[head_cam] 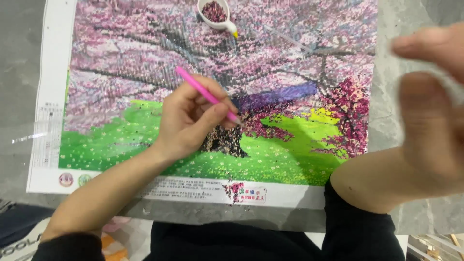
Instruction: A person is working on a diamond painting, applying wax to a stylus and then using it to pick up and place small resin beads onto a coded, adhesive canvas.
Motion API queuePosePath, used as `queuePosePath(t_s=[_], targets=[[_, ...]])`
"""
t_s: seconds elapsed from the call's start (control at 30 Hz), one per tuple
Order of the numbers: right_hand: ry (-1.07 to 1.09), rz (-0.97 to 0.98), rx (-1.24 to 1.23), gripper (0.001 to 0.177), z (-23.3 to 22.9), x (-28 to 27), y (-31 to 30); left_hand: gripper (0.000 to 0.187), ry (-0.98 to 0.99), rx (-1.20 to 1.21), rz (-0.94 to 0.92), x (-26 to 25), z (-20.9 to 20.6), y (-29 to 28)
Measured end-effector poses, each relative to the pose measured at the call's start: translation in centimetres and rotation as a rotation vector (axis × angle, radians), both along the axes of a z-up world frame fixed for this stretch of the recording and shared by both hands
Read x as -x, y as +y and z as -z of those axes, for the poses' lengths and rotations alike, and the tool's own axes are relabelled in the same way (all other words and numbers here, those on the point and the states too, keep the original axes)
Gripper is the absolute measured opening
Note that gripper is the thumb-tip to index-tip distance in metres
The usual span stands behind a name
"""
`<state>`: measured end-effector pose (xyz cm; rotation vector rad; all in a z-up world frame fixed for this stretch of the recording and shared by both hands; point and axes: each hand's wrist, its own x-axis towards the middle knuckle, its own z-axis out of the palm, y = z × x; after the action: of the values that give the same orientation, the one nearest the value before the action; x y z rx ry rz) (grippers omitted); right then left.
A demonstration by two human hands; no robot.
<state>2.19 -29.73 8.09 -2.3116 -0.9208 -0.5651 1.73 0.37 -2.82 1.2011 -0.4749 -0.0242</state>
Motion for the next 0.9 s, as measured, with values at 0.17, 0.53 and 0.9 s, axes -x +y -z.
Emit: queuePosePath(t_s=[0.17,0.53,0.9], targets=[[-0.088,-0.188,0.319,0.031,-2.4,-3.6,0.7,0.010,0.155,-0.169,-0.051,0.0,2.0,3.3],[-0.054,-0.441,0.319,0.019,0.7,-6.2,9.5,0.013,-0.247,-0.637,-0.229,5.8,3.8,10.0],[0.162,-0.335,0.627,0.039,2.0,-6.6,11.4,0.010,-0.001,-0.316,-0.489,6.9,5.2,11.9]])
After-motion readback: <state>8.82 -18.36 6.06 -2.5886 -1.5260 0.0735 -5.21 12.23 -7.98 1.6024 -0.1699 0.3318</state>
